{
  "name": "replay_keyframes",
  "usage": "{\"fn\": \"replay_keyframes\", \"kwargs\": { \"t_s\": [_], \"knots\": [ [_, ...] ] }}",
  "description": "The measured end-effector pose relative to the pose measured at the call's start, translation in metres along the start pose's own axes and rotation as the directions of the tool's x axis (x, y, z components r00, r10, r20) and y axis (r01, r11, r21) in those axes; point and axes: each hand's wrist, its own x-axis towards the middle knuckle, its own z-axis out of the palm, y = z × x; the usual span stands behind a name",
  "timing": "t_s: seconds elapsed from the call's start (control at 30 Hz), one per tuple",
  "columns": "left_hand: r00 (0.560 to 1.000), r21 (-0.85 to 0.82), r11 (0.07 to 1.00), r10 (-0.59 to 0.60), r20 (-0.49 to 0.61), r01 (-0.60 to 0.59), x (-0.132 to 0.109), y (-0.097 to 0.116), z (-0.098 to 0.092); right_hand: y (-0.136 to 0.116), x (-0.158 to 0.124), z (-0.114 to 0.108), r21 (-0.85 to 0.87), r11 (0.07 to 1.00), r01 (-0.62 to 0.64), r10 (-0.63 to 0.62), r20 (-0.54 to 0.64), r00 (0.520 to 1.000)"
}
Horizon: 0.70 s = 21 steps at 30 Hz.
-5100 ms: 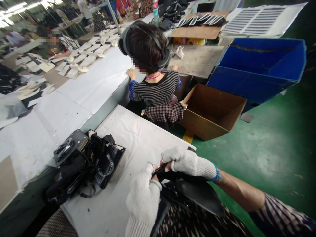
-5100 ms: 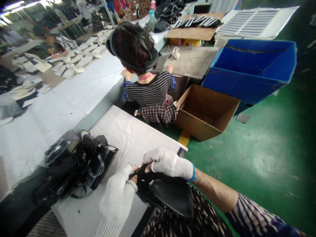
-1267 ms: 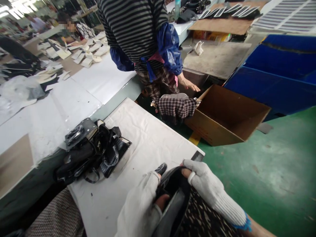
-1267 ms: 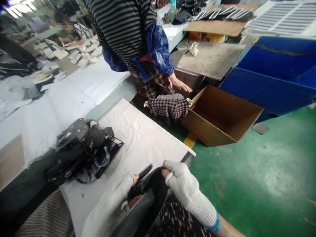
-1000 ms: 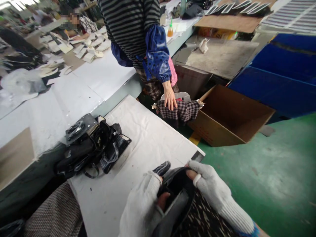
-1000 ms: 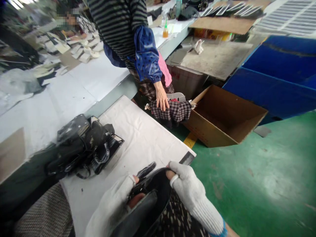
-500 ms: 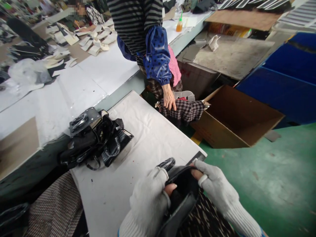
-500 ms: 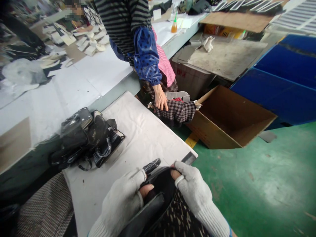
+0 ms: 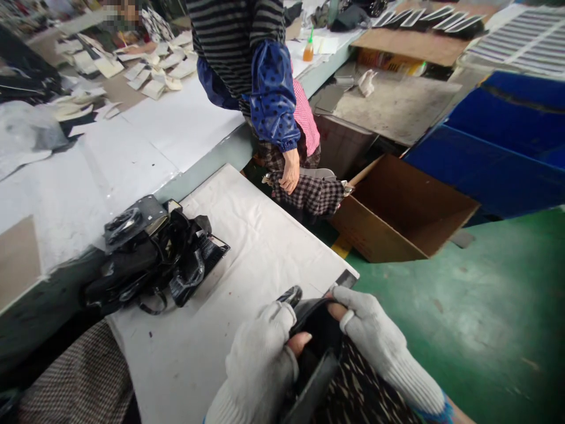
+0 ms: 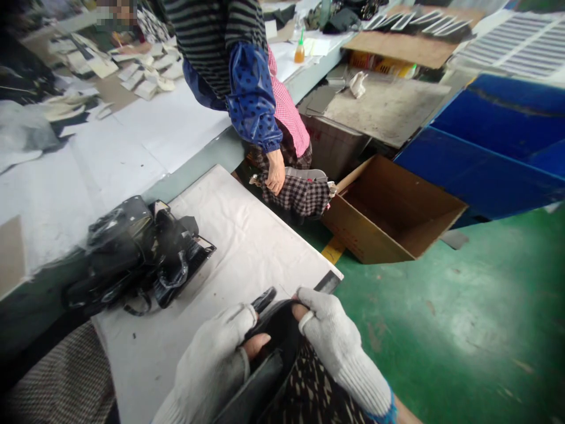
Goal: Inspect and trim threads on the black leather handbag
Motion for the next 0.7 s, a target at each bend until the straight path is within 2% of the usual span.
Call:
{"fn": "replay_keyframes", "kwargs": {
  "t_s": [0.1, 0.17, 0.27, 0.37, 0.43, 0.53, 0.7],
  "knots": [
    [0.983, 0.085, 0.987, -0.143, 0.112, 0.134, 0.002, 0.01, -0.01, -0.004, 0.003, -0.002, -0.035, 0.999, 0.029, -0.028, 0.049, 0.998],
    [0.973, 0.074, 0.983, -0.176, 0.149, 0.167, 0.003, 0.013, -0.018, -0.006, 0.006, -0.005, -0.075, 0.996, 0.055, -0.048, 0.087, 0.995],
    [0.984, -0.031, 0.995, -0.091, 0.156, 0.097, 0.002, 0.009, -0.029, -0.005, 0.013, -0.01, -0.065, 0.99, 0.122, -0.11, 0.166, 0.98],
    [0.987, -0.071, 0.997, -0.017, 0.16, 0.029, 0.002, 0.004, -0.037, 0.0, 0.024, -0.014, 0.081, 0.973, 0.217, -0.231, 0.296, 0.927],
    [0.986, -0.084, 0.996, 0.028, 0.166, -0.014, 0.002, 0.001, -0.039, 0.001, 0.031, -0.016, 0.145, 0.956, 0.254, -0.289, 0.342, 0.894],
    [0.984, -0.104, 0.993, 0.078, 0.161, -0.062, 0.002, -0.001, -0.039, -0.002, 0.037, -0.019, 0.147, 0.942, 0.302, -0.335, 0.346, 0.876],
    [0.988, -0.117, 0.991, 0.077, 0.136, -0.061, -0.004, -0.001, -0.036, -0.014, 0.038, -0.024, 0.122, 0.931, 0.343, -0.364, 0.349, 0.864]
  ]
}}
